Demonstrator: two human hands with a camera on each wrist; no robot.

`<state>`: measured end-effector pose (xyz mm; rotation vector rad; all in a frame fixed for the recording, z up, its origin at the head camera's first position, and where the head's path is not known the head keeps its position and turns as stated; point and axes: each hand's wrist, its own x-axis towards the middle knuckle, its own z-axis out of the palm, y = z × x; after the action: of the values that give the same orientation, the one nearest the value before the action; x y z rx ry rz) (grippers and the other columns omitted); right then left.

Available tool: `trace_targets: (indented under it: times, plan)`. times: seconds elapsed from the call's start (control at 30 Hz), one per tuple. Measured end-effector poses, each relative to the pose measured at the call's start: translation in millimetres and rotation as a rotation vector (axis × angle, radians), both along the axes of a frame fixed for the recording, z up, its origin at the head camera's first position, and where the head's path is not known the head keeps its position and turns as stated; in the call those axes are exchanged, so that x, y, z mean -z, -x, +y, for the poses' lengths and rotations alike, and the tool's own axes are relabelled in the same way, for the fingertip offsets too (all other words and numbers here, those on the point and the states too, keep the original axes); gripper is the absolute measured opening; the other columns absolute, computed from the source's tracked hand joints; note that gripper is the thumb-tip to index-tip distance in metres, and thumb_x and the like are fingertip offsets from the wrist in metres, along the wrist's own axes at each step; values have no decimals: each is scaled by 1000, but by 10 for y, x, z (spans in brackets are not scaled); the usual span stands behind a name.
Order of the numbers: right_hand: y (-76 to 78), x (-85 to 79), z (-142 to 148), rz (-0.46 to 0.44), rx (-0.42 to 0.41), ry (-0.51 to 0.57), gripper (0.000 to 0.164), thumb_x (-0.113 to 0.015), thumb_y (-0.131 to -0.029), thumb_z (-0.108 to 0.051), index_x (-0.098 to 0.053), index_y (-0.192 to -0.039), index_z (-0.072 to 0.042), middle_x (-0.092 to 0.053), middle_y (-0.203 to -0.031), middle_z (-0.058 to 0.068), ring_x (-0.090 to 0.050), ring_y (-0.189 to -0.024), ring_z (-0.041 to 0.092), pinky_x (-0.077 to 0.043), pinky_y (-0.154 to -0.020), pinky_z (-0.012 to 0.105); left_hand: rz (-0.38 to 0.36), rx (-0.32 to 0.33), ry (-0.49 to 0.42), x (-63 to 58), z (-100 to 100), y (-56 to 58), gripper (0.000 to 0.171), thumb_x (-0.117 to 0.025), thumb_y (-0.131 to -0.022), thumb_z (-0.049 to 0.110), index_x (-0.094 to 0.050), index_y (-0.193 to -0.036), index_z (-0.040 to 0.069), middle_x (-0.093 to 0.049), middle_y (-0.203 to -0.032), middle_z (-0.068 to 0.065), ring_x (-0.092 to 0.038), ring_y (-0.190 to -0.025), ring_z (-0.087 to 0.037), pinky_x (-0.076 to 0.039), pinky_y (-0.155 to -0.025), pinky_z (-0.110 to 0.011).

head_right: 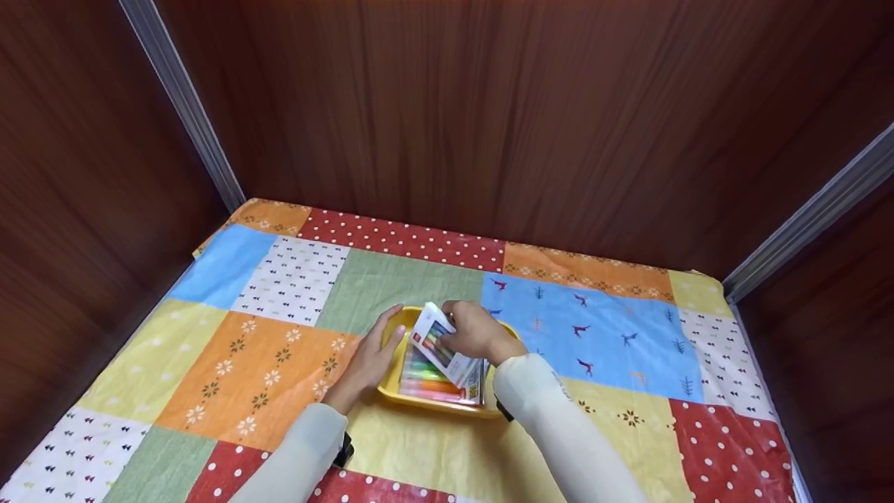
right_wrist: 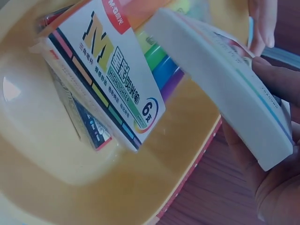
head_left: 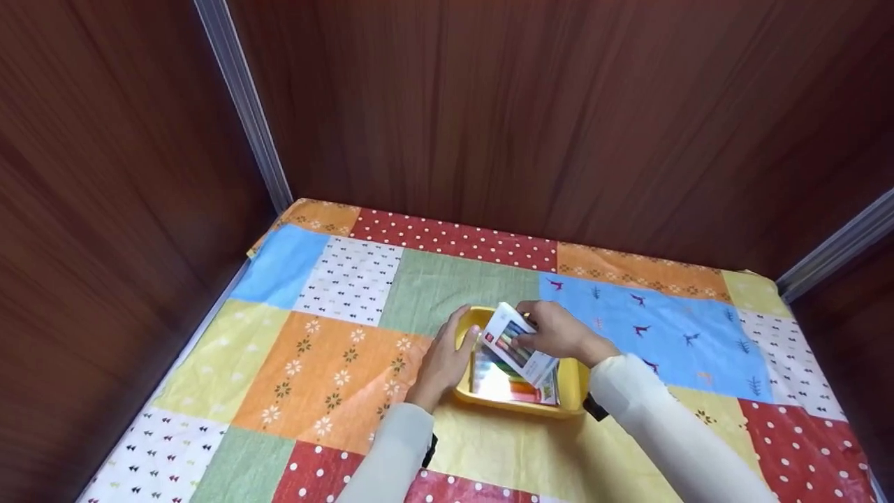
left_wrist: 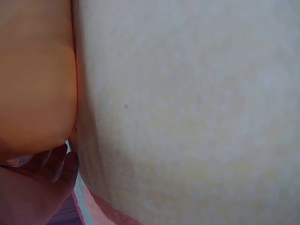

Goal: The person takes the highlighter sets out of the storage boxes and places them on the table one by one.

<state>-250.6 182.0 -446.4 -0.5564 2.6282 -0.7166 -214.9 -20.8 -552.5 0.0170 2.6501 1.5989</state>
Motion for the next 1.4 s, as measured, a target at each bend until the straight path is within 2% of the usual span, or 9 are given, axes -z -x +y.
trace_targets:
  times: [0.2, 0.33, 0.47, 0.67, 0.83, 1.07, 1.27, 1.4]
  plan:
    - [-15, -32, 52, -40, 68, 23, 35, -73, -93, -21, -62, -126, -12, -73, -106, 7, -71, -83, 16, -63, -74, 35, -12, 7, -11, -16, 6, 22, 54, -38, -105, 55, -29, -156, 42, -35, -165, -3, -38, -149, -35, -33, -118, -60]
    - [-26, -40, 80, -8, 62, 43, 36, -73, -93, -21, -61, -125, -11, -73, -105, 8, -71, -81, 16, -63, -72, 35, 3, 0, -21, -5, -1, 15, 55, -38, -104, 56, -29, -156, 40, -35, -164, -3, -38, -149, -35, -34, -118, -60]
    - [-71, -3, 116, 9, 48, 50, 38, -72, -93, -21, -59, -127, -10, -74, -104, 9, -71, -80, 15, -63, -70, 33, 12, 11, -22, 39, 10, -20, 54, -41, -106, 50, -30, -157, 35, -37, -163, -5, -39, -148, -35, -35, -117, -59]
    - [-93, -3, 180, 33, 59, 71, 39, -72, -93, -19, -59, -127, -7, -74, -106, 13, -74, -81, 18, -63, -68, 35, 19, 15, -35, 47, 26, -10, 54, -48, -106, 39, -30, -157, 37, -37, -163, -6, -38, -149, -35, -33, -119, -58]
    - [-84, -32, 222, 75, 45, 97, 36, -72, -93, -18, -58, -125, -5, -74, -104, 16, -74, -80, 20, -63, -66, 36, 22, 11, -30, 34, 3, 17, 55, -49, -105, 36, -29, -157, 38, -37, -163, -5, -40, -148, -34, -33, -119, -57]
    - [-104, -60, 331, 97, 89, 117, 37, -72, -93, -19, -57, -124, -6, -74, -107, 18, -74, -82, 23, -63, -69, 40, 49, 22, -53, 17, 3, 19, 55, -49, -105, 34, -30, -157, 34, -37, -163, -6, -38, -149, -35, -33, -119, -58]
    - [-149, -30, 406, 89, 118, 160, 35, -71, -94, -16, -56, -123, -4, -74, -107, 20, -75, -82, 23, -63, -68, 40, 44, 28, -59, 35, 4, -10, 55, -50, -105, 33, -30, -157, 33, -37, -163, -6, -39, -148, -35, -34, -119, -57]
    - [-150, -23, 437, 113, 131, 192, 36, -70, -94, -16, -55, -125, -2, -74, -105, 21, -75, -81, 23, -63, -65, 38, 39, 17, -51, 37, -14, 1, 56, -51, -104, 35, -31, -156, 38, -38, -163, -4, -40, -148, -35, -35, -118, -58]
